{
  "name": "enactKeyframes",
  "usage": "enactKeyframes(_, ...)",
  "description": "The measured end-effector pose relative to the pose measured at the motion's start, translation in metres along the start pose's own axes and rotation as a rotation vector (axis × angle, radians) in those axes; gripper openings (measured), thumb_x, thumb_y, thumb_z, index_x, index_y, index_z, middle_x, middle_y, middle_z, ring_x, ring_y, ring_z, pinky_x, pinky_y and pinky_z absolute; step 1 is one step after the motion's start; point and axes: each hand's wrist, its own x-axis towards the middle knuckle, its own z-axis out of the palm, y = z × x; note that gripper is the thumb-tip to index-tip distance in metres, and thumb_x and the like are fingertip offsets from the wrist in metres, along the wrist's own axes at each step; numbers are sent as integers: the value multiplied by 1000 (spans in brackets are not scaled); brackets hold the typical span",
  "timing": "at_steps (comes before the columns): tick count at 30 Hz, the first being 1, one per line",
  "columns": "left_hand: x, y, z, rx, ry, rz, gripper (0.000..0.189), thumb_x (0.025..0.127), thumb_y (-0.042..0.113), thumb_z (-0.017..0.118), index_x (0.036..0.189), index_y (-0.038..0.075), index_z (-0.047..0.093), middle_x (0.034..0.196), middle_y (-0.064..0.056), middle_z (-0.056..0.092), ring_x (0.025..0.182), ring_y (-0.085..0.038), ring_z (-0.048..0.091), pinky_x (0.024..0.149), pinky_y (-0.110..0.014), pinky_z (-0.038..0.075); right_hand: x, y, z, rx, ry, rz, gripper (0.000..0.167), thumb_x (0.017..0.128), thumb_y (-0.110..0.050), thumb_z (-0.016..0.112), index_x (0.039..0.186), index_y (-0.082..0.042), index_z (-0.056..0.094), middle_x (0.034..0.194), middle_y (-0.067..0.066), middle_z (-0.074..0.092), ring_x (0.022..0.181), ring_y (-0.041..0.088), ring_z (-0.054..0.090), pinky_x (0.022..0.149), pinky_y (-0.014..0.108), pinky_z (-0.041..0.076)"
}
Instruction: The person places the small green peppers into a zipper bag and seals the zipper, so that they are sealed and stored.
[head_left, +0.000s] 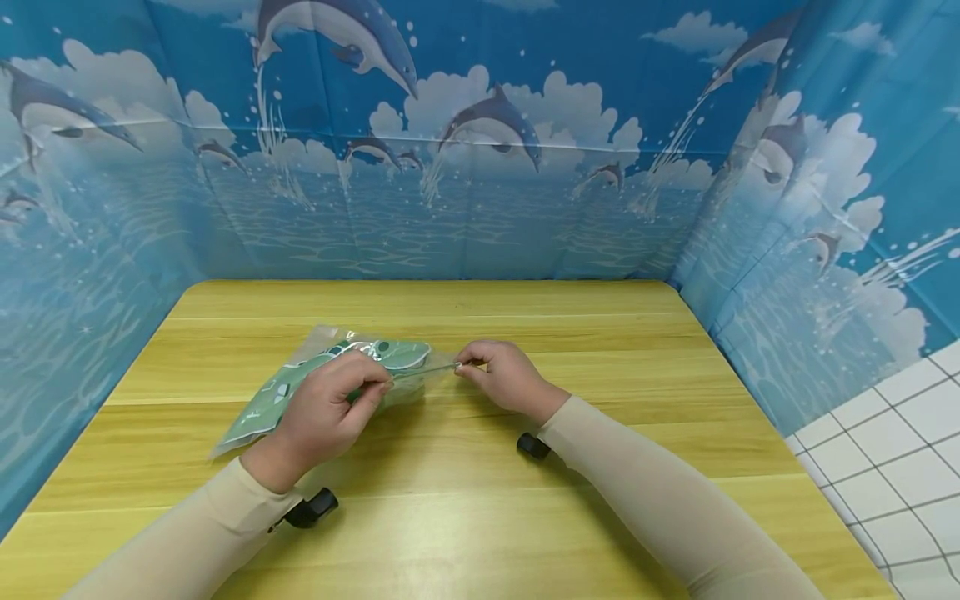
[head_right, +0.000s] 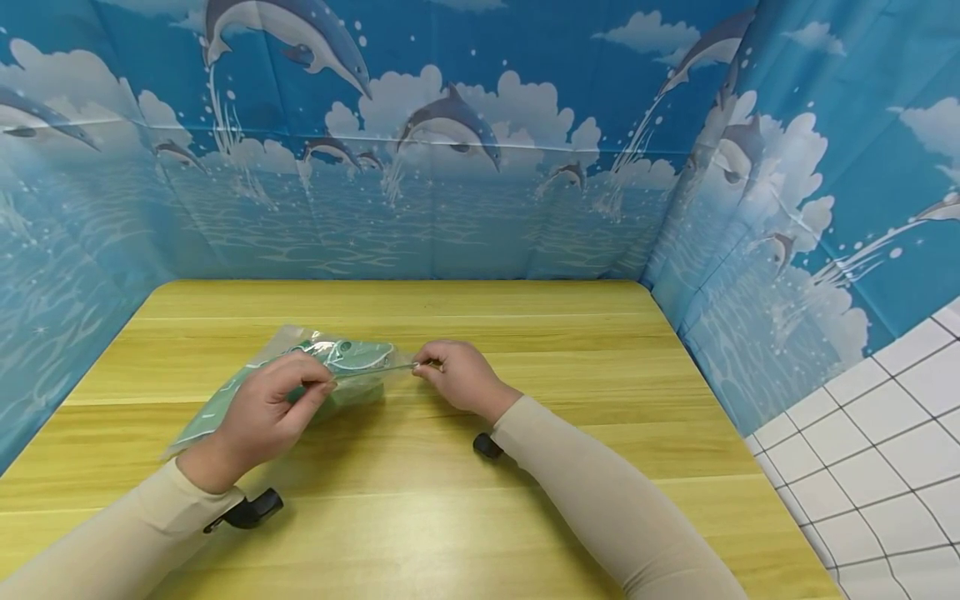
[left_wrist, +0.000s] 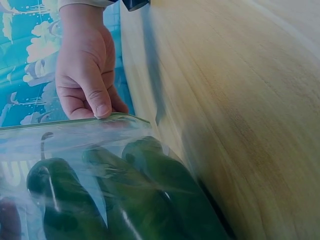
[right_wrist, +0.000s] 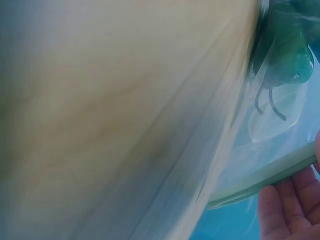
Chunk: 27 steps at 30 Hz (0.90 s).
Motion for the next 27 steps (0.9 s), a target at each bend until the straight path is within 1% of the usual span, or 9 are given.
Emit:
enactKeyframes(2, 0, 0, 0, 3, -2, 0, 25, 88, -13, 71, 96, 11, 69, 88, 5, 63, 76, -7, 50, 78, -21, 42, 0, 1, 0, -1, 4, 1, 9, 101, -20, 72, 107, -17, 78, 110, -2, 76, 104, 16, 72, 90, 34, 60)
enactKeyframes(9, 0, 0, -2, -16, -31, -41, 20, 92, -9, 69, 95, 10, 69, 87, 5, 62, 77, -5, 49, 76, -23, 42, 1, 3, -1, -13, 3, 13, 8, 101, -21, 72, 106, -18, 78, 109, -2, 76, 104, 17, 72, 91, 36, 60)
enactKeyframes(17, -2, 0, -2, -15, -24, -30, 20, 92, -9, 69, 95, 10, 69, 86, 5, 61, 76, -5, 47, 76, -23, 41, 1, 5, 0, -12, -8, 40, 7, 101, -21, 72, 105, -18, 77, 109, -2, 76, 104, 17, 72, 91, 38, 59)
enactKeyframes(27, 0, 2, -4, -40, -36, -51, 16, 94, -6, 68, 94, 10, 69, 87, 5, 62, 77, -5, 48, 76, -22, 41, 2, 7, -2, -8, -18, 43, 6, 101, -23, 72, 105, -21, 77, 108, -4, 75, 100, 13, 70, 90, 38, 59)
